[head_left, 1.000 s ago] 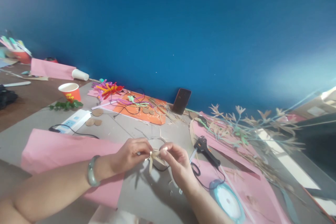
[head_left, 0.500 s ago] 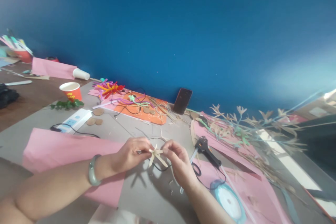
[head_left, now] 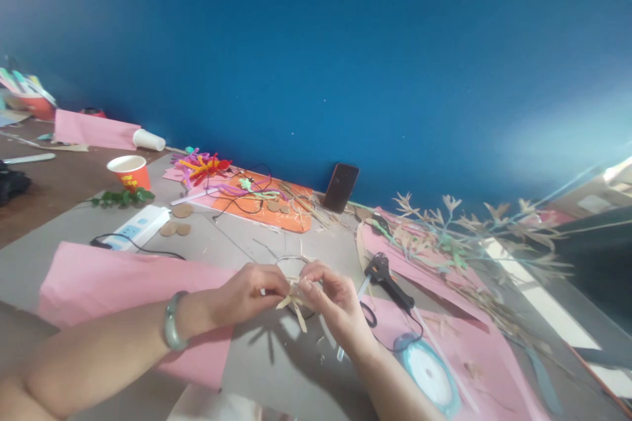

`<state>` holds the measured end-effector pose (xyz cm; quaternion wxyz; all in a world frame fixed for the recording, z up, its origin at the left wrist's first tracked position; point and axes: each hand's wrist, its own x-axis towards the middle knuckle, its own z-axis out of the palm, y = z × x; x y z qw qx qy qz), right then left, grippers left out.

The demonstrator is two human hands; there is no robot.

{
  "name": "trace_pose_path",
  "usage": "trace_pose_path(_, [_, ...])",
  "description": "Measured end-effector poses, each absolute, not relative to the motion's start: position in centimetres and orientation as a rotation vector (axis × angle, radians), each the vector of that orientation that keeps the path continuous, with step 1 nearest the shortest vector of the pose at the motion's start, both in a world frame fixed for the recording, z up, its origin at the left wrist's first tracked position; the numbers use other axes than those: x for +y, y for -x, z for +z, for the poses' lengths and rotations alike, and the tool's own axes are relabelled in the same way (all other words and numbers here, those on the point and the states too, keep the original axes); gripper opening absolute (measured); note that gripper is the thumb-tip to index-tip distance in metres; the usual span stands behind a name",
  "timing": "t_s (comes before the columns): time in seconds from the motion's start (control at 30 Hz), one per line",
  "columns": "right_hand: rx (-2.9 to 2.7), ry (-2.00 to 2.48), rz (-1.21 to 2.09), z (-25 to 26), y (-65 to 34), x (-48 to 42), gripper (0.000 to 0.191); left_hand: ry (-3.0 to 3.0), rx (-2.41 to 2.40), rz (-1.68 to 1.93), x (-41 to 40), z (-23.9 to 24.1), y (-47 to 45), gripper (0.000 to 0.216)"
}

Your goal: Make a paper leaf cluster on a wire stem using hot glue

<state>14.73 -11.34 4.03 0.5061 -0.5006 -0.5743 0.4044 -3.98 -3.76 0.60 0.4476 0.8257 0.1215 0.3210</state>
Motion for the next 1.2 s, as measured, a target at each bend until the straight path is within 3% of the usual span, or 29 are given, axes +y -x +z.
trace_pose_path(0.17, [-1.242, 1.251, 1.120, 3.9, -14.8, -11.1, 0.023, -2.053, 0.286, 0.832, -4.1, 1.2, 4.0, 0.013])
trace_pose_path(0.4, [-1.167, 1.234, 1.140, 3.2, -15.2, -10.9, 0.015, -2.045, 0.303, 0.791, -4.1, 1.4, 4.1, 0.019])
trace_pose_path(0.53, [-1.342, 1.127, 1.009, 4.0, -15.5, -11.1, 0.033, -2.075, 0.301, 0.785, -3.9, 1.1, 3.9, 0.020])
trace_pose_path(0.73, [-1.458, 1.151, 1.018, 4.7, -15.0, -11.5, 0.012, -2.141, 0.240, 0.734, -3.9, 1.0, 3.8, 0.026])
trace_pose_path(1.0, [-1.342, 1.199, 1.074, 4.4, -14.8, -11.1, 0.019, -2.196, 0.163, 0.660, -4.3, 1.0, 4.0, 0.022])
trace_pose_path(1.2, [-1.038, 1.286, 0.963, 2.8, -15.3, -10.3, 0.021, -2.005, 0.407, 0.921, -4.0, 0.6, 3.7, 0.013])
